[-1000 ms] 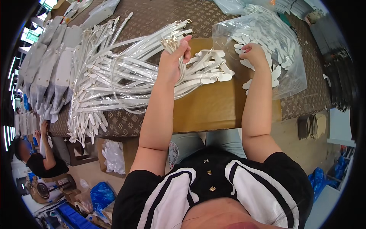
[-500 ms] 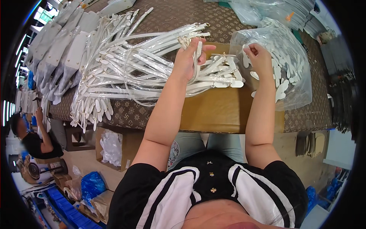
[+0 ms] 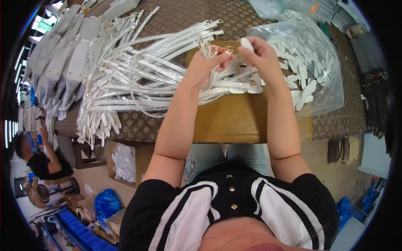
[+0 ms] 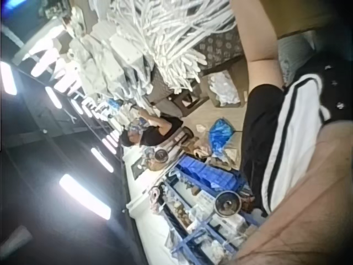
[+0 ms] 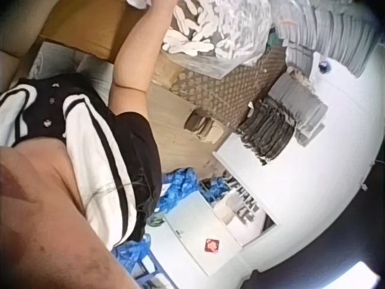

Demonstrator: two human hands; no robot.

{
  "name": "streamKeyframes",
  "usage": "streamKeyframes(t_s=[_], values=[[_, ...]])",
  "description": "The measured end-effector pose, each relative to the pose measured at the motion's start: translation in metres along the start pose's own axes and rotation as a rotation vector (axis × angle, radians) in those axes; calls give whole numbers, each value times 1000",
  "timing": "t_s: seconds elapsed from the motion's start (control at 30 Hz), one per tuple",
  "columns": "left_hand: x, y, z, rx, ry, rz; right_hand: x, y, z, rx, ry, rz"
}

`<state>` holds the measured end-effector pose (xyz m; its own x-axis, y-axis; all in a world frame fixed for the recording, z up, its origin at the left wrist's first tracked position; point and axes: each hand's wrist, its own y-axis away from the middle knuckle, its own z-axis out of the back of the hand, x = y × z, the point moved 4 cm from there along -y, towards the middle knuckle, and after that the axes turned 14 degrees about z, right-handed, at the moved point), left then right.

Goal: Assembling small white plastic components onto gold-colored circular rings.

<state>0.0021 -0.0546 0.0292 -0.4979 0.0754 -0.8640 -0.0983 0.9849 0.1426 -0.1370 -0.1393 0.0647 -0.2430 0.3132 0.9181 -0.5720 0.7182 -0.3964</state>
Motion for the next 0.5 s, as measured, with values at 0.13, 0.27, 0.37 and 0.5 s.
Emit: streamKeyframes(t_s=[0.13, 0.27, 0.37, 0.5], values=[[5, 3, -3, 3, -97, 26, -2, 4, -8, 89, 80, -8], [6, 4, -3, -45, -66, 206, -10, -1, 4, -29, -45, -19], [1, 1, -1, -143, 25, 81, -11, -2, 0, 9, -61, -20], [0, 7, -9, -50, 93, 105, -11, 3, -14, -35, -36, -38]])
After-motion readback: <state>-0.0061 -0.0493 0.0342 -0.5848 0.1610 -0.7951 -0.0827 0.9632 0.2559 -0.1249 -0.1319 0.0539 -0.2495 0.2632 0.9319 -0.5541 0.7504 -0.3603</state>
